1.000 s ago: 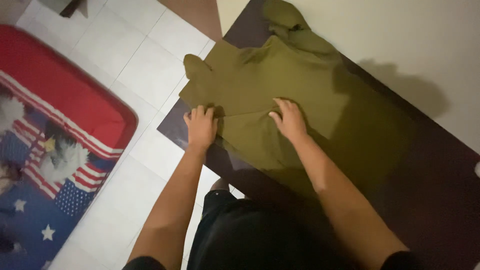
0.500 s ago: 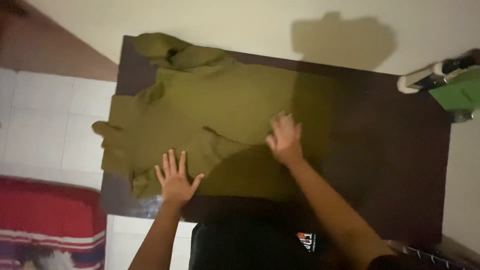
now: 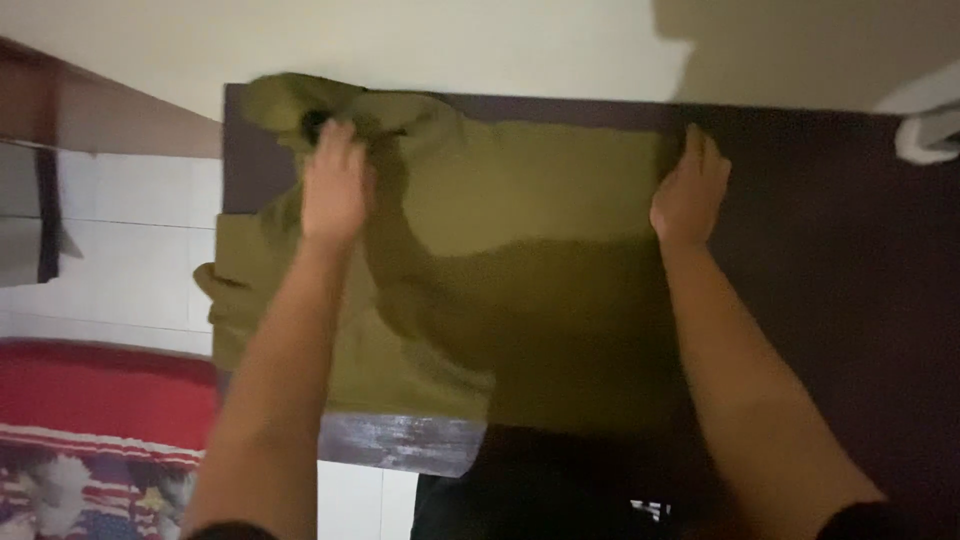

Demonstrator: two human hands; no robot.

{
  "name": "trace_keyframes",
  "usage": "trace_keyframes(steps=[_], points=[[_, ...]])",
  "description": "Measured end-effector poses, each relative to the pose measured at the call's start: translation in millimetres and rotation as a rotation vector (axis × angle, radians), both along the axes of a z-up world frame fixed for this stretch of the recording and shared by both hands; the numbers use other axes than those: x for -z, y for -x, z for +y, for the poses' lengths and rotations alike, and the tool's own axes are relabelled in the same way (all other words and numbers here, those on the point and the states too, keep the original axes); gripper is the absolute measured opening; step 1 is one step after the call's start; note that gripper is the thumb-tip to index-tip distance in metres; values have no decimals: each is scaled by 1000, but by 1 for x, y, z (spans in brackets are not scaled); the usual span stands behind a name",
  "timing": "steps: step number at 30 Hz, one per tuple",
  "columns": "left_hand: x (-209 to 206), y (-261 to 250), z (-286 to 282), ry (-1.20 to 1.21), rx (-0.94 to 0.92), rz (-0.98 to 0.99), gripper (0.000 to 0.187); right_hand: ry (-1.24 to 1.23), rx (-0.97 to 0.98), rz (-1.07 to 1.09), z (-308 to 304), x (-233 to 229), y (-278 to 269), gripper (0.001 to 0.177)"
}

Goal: Folding several pieces of clothing including a t-shirt and a hoodie on a table and placing them in a closet.

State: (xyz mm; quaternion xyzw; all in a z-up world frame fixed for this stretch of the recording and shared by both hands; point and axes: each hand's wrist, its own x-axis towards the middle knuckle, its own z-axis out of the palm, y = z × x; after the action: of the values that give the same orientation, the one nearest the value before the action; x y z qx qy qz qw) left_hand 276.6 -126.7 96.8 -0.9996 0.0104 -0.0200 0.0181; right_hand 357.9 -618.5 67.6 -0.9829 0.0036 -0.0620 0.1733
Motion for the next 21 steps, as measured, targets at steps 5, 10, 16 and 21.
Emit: trace_keyframes(steps=[5, 10, 16, 21], points=[[-13, -80, 15, -174, 58, 193, 70, 104, 15, -18, -19, 23, -7, 57], [-20, -83, 17, -270, -73, 345, 75, -26, -70, -132, -22, 27, -2, 47], [-40, -56, 43, -478, 39, 205, 13, -74, -136, -254, -16, 12, 1, 34], [-68, 2, 47, -461, 78, 229, 27, -198, -113, -258, -28, 11, 17, 33]])
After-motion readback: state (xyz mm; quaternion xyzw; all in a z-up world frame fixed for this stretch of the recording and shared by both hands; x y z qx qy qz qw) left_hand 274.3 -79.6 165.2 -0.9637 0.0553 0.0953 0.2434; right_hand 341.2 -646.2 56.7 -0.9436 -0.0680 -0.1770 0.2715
